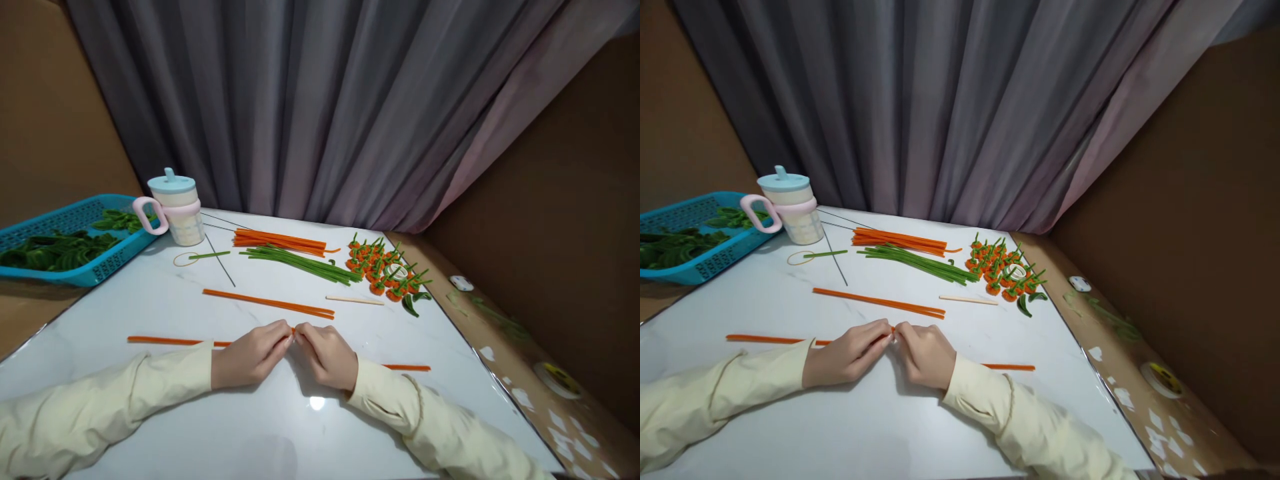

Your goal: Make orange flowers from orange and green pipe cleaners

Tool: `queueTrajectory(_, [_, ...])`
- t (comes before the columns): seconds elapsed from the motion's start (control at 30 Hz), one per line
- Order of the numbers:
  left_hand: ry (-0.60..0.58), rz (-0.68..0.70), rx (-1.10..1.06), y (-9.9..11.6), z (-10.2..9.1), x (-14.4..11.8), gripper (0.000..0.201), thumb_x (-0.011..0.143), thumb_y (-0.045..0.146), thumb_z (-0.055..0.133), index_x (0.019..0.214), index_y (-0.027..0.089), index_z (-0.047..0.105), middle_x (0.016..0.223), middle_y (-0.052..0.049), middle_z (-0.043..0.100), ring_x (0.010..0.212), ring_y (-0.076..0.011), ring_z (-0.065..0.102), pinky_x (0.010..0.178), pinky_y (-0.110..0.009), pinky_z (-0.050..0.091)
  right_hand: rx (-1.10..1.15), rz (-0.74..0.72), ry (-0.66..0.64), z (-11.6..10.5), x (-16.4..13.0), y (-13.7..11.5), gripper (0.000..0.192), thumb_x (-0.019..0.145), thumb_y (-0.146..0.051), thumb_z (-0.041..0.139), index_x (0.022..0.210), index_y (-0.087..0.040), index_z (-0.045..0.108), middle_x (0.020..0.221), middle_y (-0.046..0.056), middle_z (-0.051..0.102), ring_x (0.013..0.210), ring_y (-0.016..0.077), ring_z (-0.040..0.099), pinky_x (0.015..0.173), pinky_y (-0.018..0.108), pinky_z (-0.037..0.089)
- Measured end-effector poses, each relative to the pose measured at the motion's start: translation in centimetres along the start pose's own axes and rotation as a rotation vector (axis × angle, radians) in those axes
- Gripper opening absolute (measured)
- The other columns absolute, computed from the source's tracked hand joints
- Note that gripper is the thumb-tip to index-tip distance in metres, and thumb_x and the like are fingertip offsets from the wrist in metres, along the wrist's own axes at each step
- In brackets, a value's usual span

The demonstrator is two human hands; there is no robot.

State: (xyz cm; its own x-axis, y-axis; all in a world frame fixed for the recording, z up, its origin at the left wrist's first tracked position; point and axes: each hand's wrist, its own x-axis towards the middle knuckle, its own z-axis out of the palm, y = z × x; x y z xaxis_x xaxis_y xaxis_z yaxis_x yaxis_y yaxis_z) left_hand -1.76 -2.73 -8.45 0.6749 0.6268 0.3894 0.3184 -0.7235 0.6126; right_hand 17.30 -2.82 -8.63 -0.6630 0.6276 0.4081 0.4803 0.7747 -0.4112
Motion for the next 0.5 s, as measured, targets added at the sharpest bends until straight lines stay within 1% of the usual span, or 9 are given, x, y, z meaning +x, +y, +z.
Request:
queueTrajectory(0.1, [0.0,-0.014,-0.022,-0.17,0.04,-0.06,0.019,0.095,0.019,0.028,0.08,0.019,0.04,0.072,-0.001,0.046,0.062,-0.0138,0.045,0.061,-0.026,0.039,0.084,0.071,-0.03,-0.2,0.19,-0.05,0.013,0.092,-0.022,0.027,0.087,-0.021,0.039,0.063,0.0,0.054,0.052,0.0146,0.047,0.052,0.023,0.035])
queueTrajectory(0.2, [-0.019,-0.02,-0.039,-0.27,0.09,-0.09,0.02,0.095,0.021,0.027,0.082,0.019,0.041,0.075,-0.002,0.048,0.065,-0.0143,0.046,0.063,-0.026,0.04,0.105,0.124,-0.005,-0.22,0.38,-0.2,0.01,0.094,-0.025,0.028,0.091,-0.021,0.037,0.066,-0.001,0.054,0.054,0.0145,0.049,0.054,0.024,0.036])
queueTrajectory(0.3, [-0.027,-0.011,-0.05,-0.24,0.04,-0.02,0.02,0.095,0.021,0.028,0.082,0.019,0.043,0.075,-0.003,0.05,0.065,-0.0143,0.047,0.063,-0.026,0.041,0.095,0.064,0.076,0.03,0.46,-0.3,0.005,0.092,-0.021,0.029,0.092,-0.022,0.034,0.07,0.001,0.055,0.056,0.0152,0.049,0.055,0.026,0.037])
queueTrajectory(0.37, [-0.017,-0.004,-0.059,-0.22,0.0,0.05,0.02,0.095,0.021,0.029,0.082,0.019,0.043,0.074,-0.002,0.05,0.064,-0.0139,0.046,0.062,-0.025,0.04,0.135,0.026,0.125,0.26,0.48,-0.33,0.004,0.091,-0.019,0.03,0.093,-0.022,0.031,0.069,0.0,0.053,0.055,0.015,0.048,0.055,0.026,0.038])
queueTrajectory(0.5, [0.007,-0.011,-0.078,-0.29,-0.01,0.12,0.021,0.094,0.021,0.031,0.078,0.018,0.045,0.07,-0.001,0.05,0.061,-0.013,0.045,0.058,-0.025,0.039,0.295,0.048,0.175,0.52,0.52,-0.37,0.009,0.091,-0.019,0.032,0.099,-0.022,0.028,0.062,-0.004,0.048,0.051,0.0129,0.044,0.051,0.024,0.036])
